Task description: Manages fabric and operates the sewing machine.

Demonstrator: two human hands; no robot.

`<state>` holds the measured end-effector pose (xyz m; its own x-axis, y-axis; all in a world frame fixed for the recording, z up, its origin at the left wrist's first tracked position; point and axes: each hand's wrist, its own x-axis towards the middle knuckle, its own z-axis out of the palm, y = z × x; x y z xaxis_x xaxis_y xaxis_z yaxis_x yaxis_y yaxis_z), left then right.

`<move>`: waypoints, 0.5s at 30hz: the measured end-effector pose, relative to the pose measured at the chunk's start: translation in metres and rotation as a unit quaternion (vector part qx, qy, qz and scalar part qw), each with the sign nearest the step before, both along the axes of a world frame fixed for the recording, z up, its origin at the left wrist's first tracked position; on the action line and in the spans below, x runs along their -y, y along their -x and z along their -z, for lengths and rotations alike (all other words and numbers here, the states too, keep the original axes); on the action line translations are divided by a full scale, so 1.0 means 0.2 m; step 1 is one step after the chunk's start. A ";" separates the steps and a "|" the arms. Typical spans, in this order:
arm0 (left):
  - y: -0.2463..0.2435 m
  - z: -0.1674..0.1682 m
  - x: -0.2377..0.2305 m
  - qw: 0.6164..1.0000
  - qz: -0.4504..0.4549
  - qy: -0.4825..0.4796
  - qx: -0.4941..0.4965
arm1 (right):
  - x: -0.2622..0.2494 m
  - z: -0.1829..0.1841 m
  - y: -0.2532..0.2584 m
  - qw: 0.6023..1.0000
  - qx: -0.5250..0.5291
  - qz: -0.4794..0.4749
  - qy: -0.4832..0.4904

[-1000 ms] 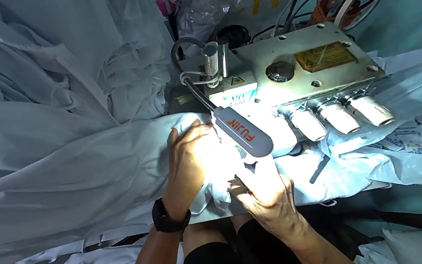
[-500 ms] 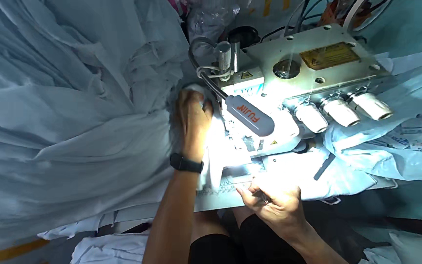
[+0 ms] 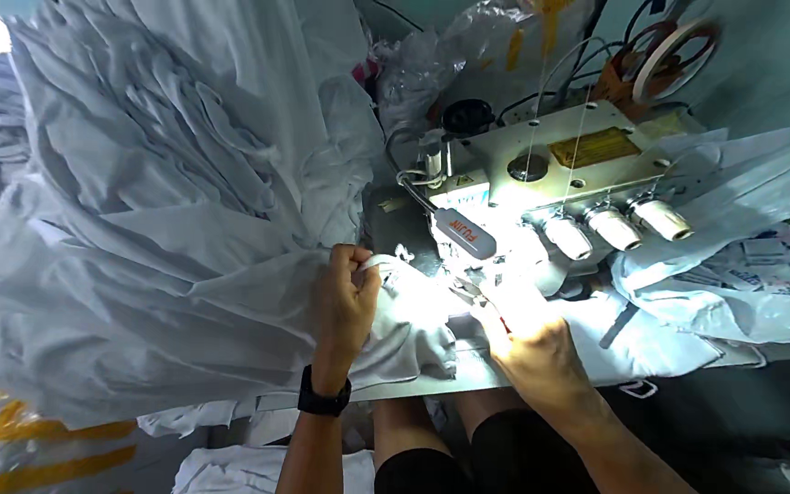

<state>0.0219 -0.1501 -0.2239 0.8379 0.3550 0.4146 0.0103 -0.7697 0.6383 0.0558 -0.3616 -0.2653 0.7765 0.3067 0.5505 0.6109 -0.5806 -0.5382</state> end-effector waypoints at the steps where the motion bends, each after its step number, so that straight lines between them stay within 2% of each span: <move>1: 0.00 0.00 -0.01 1.000 0.022 0.015 0.013 | -0.03 0.00 0.00 1.000 -0.001 0.008 0.011; 5: 0.01 -0.01 -0.04 0.993 0.111 -0.005 0.041 | -0.12 -0.04 0.02 0.999 -0.015 0.014 0.047; 8: 0.01 -0.03 -0.05 0.989 0.141 -0.034 0.019 | -0.18 -0.05 0.01 0.999 -0.018 -0.001 0.035; 12: 0.03 -0.06 -0.06 0.986 0.161 -0.050 0.001 | -0.20 -0.02 -0.01 0.999 -0.008 -0.031 -0.041; 15: 0.05 -0.07 -0.08 0.985 0.167 -0.053 0.004 | -0.16 -0.03 -0.01 0.988 -0.071 -0.053 -0.125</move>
